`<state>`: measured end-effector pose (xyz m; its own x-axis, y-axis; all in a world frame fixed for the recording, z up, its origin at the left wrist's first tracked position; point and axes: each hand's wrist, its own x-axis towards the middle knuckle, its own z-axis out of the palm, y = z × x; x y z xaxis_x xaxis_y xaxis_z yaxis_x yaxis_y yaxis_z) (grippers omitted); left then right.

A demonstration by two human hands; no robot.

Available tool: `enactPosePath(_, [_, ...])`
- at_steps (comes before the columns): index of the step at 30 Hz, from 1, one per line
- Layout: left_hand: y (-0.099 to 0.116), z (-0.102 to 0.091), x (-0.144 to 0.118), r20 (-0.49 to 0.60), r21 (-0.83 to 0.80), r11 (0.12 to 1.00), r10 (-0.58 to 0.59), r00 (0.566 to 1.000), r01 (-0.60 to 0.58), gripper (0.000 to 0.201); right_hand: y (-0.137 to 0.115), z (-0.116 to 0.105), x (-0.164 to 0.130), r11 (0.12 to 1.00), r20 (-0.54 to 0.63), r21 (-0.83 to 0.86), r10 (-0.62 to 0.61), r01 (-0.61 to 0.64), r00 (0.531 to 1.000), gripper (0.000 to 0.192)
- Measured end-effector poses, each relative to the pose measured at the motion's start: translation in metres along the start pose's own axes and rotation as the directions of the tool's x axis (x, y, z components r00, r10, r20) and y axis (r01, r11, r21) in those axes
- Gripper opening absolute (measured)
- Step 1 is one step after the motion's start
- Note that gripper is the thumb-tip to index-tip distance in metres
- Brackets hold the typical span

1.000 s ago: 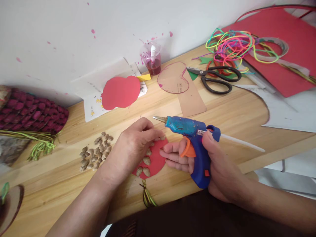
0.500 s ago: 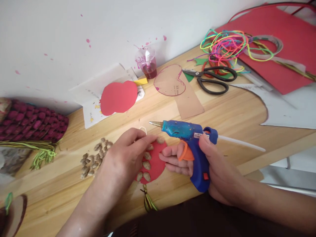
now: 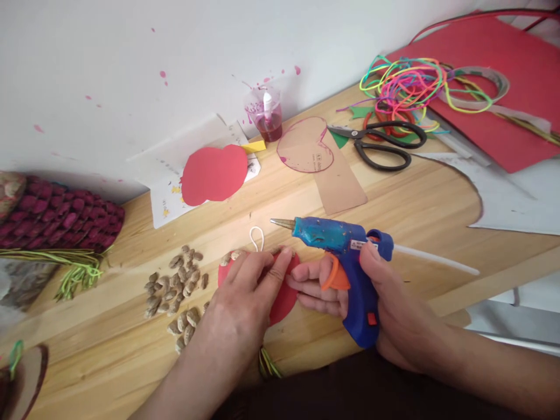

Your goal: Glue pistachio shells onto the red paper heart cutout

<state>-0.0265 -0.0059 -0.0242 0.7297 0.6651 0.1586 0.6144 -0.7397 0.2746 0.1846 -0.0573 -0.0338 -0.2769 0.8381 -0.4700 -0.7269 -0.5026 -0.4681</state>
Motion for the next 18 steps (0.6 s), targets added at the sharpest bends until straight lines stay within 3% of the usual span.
enactPosePath(9, [0.0031, -0.0016, -0.0015, 0.056, 0.090, 0.996, 0.011, 0.998, -0.016, 0.058, 0.0006, -0.0006, 0.0013, 0.998, -0.070, -0.059, 0.005, -0.009, 0.998, 0.053])
enactPosePath(14, [0.0034, -0.0034, -0.0011, 0.108, 0.052, 0.999, -0.003, 0.994, -0.002, 0.060, -0.0005, 0.0029, 0.0007, 0.996, -0.095, -0.088, -0.008, 0.000, 0.995, 0.057])
enactPosePath(18, [0.0025, -0.0018, -0.0003, 0.067, 0.038, 0.999, -0.009, 0.998, 0.007, 0.057, -0.0007, 0.0040, 0.0006, 0.997, -0.124, -0.073, 0.005, -0.015, 0.992, 0.060])
